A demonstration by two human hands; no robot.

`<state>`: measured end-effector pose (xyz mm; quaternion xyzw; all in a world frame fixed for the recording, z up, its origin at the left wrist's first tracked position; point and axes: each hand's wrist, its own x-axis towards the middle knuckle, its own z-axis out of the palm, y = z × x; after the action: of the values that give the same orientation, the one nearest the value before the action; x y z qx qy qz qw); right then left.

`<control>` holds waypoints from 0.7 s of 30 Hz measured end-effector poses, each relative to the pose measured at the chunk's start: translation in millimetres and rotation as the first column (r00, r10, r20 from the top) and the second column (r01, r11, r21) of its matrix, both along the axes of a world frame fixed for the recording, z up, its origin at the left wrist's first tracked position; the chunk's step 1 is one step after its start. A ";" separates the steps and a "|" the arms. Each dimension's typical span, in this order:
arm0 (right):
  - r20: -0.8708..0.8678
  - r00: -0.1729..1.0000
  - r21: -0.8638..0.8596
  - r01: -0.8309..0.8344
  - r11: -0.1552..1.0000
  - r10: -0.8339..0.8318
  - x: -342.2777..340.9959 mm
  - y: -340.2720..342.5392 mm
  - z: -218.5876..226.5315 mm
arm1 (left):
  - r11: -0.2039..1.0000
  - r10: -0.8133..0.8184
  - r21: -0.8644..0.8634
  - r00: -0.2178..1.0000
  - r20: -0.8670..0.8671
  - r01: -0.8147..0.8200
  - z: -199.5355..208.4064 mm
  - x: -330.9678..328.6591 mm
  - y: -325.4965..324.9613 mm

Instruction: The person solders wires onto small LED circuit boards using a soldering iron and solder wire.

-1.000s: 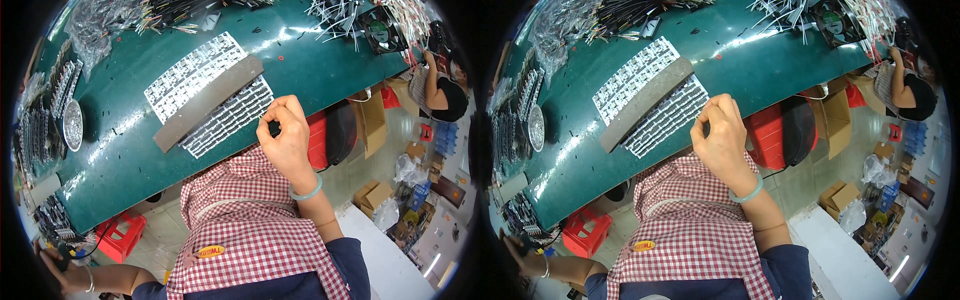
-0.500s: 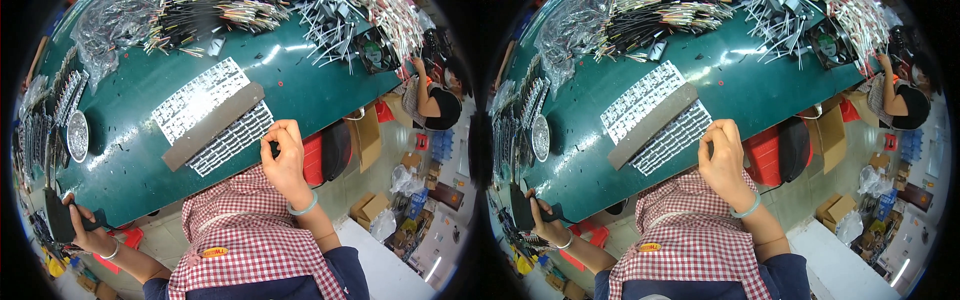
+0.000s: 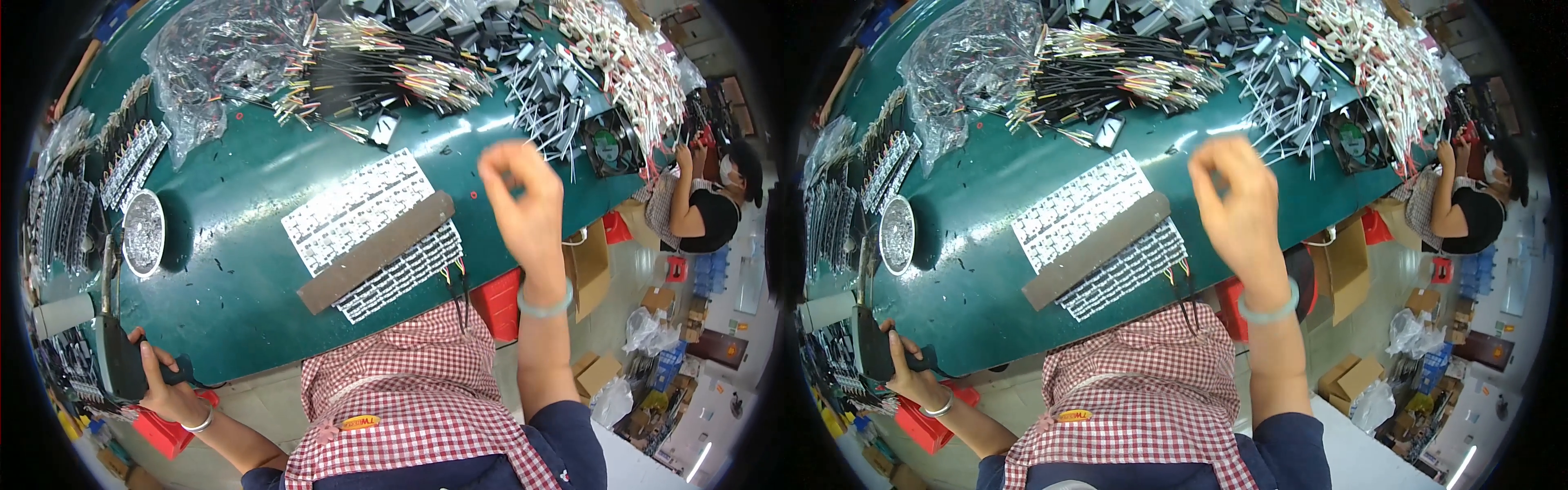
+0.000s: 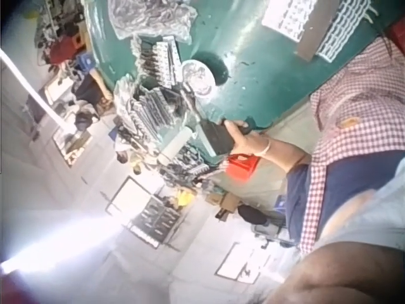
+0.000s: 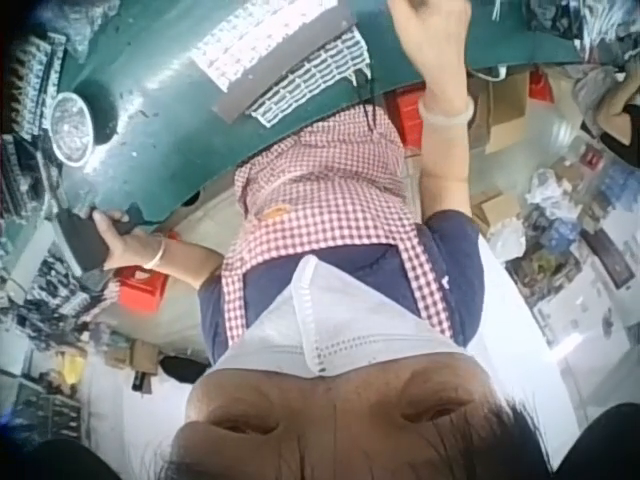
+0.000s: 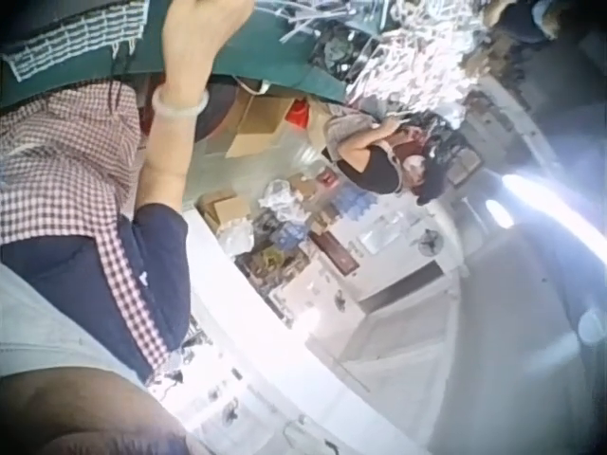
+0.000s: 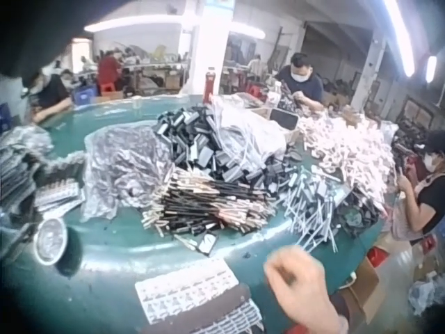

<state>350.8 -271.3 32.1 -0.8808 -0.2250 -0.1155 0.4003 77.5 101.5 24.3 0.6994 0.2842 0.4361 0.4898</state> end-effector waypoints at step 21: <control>0.256 0.967 -0.362 0.083 0.929 0.013 40.6 -11.5 2.8 | 0.988 0.121 -0.085 0.990 -0.076 -0.127 -11.8 11.0 -21.7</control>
<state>391.4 -282.8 34.9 -0.9221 -0.2762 -0.1902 0.1930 88.5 79.8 12.5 0.6727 0.3634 0.4276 0.4822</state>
